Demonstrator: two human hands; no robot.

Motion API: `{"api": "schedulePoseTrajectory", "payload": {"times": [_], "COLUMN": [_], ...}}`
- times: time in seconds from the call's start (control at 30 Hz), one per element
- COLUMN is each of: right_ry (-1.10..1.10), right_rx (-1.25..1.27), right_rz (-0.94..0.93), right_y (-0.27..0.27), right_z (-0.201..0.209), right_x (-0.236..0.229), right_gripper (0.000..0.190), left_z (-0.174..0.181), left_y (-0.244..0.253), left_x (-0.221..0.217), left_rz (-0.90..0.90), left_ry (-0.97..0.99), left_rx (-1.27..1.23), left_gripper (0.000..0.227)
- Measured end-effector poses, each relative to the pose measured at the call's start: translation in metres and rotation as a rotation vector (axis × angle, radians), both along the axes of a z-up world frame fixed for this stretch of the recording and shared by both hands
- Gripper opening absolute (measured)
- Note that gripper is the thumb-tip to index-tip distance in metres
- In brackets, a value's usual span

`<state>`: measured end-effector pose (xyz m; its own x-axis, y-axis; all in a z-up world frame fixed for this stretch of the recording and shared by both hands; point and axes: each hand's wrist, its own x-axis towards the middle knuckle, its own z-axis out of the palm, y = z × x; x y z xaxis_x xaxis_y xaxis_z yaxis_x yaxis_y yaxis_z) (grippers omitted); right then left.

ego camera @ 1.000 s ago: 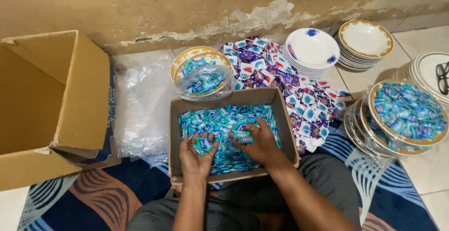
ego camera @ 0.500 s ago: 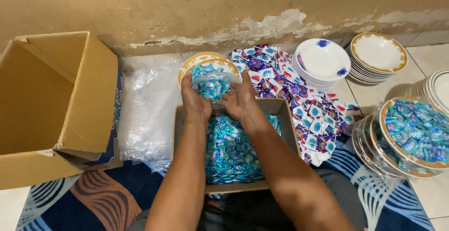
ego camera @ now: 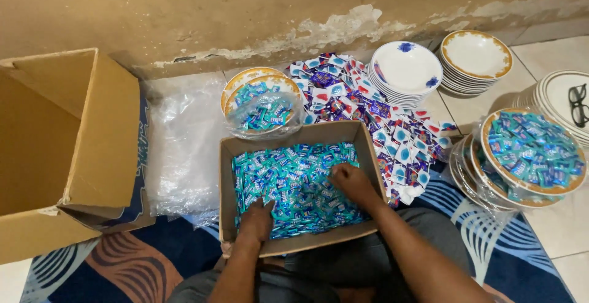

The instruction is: Packing small blue food packets into a cardboard box and then placing a plate of packets into a plastic bag.

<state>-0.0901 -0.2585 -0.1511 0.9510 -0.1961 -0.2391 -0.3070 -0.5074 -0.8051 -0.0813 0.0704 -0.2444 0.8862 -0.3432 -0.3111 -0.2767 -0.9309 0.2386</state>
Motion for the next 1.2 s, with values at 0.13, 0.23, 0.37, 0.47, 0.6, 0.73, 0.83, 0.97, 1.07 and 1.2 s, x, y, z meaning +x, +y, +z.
{"api": "schedulePoseTrajectory", "payload": {"times": [0.13, 0.23, 0.37, 0.47, 0.6, 0.73, 0.83, 0.97, 1.07, 1.2], "right_ry": [0.01, -0.12, -0.25, -0.15, 0.125, 0.193, 0.014, -0.123, -0.119, -0.059], "right_rx": [-0.136, -0.277, -0.537, -0.772, -0.673, -0.462, -0.053, 0.33, 0.546, 0.842], "right_rz": [0.058, 0.106, 0.277, 0.433, 0.698, 0.602, 0.351, 0.051, -0.143, -0.264], "right_y": [0.0, 0.01, 0.019, 0.026, 0.029, 0.03, 0.026, 0.013, 0.008, 0.007], "right_z": [-0.015, -0.016, -0.025, 0.011, 0.028, 0.03, 0.039, 0.013, -0.005, 0.007], "right_x": [-0.018, -0.019, -0.039, -0.05, -0.052, -0.045, -0.041, -0.029, -0.024, -0.022], "right_gripper": [0.037, 0.029, 0.027, 0.022, 0.018, 0.019, 0.008, 0.011, 0.014, 0.021], "left_z": [0.018, 0.051, 0.093, 0.092, 0.113, 0.126, 0.092, -0.021, 0.014, 0.08], "left_y": [-0.008, -0.008, -0.002, 0.007, 0.007, 0.0, 0.003, 0.009, 0.002, -0.001], "left_x": [0.005, -0.002, -0.007, 0.0, 0.0, -0.01, -0.008, 0.007, 0.003, -0.006], "left_rz": [-0.021, 0.035, 0.273, 0.421, 0.442, 0.368, 0.286, 0.14, 0.078, 0.223], "left_ry": [-0.016, -0.2, -0.229, -0.331, -0.423, -0.326, -0.098, 0.119, 0.034, -0.029], "left_rx": [0.108, -0.157, -0.437, -0.555, -0.705, -0.72, -0.401, 0.009, 0.09, -0.363], "left_gripper": [0.036, 0.016, 0.047, 0.048, 0.019, 0.03, 0.042, 0.031, 0.029, 0.033]}}
